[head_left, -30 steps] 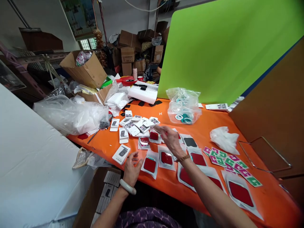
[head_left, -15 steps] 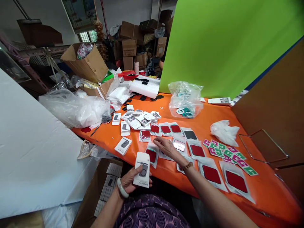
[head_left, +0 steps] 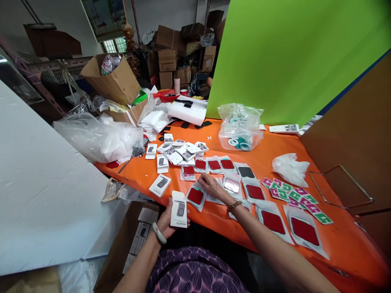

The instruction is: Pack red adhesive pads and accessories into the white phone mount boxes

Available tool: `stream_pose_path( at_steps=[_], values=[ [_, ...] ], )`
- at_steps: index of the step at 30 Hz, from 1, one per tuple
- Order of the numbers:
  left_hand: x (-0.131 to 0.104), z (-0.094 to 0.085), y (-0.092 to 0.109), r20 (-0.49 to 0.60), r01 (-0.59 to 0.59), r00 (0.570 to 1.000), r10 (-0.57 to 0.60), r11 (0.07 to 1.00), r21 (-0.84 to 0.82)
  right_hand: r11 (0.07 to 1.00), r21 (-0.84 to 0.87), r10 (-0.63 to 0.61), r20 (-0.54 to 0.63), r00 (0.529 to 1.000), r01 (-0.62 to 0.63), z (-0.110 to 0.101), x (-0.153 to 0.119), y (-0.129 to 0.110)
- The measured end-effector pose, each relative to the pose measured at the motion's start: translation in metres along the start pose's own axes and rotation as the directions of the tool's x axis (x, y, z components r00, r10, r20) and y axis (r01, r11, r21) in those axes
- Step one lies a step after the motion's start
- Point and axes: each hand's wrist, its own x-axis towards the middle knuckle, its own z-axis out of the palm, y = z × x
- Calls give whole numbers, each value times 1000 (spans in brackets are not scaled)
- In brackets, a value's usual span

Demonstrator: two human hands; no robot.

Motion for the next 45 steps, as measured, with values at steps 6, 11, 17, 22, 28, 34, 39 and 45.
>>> stream_pose_path(
  at_steps=[6,11,17,22,28,34,39,45],
  values=[
    [-1,0,-1,-31,19,999,-18,1000,10,970,242,-34,101,994,8,-2,4,-10],
    [1,-2,-2,-22,13,1000,-13,1000,27,910,411,-44,226,973,-55,-6,2,-12],
    [3,-5,-2,14,24,1000,-24,1000,6,878,463,19,225,974,-124,7,-1,-8],
    [0,-13,-7,94,22,995,-20,1000,-17,758,618,108,197,974,-209,-6,-3,-7],
    [-7,-1,-15,232,17,972,-28,999,49,664,746,40,31,999,-50,-29,-16,-43],
    [-11,15,-20,390,-20,920,-32,991,129,754,654,-29,134,991,-67,-20,-36,-63],
    [-9,20,-28,417,-8,907,-52,990,140,829,555,-76,229,970,-67,-29,-43,-59],
    [-7,28,-40,397,35,914,-84,991,130,928,373,-122,316,941,-5,-15,-60,-62]
  ],
)
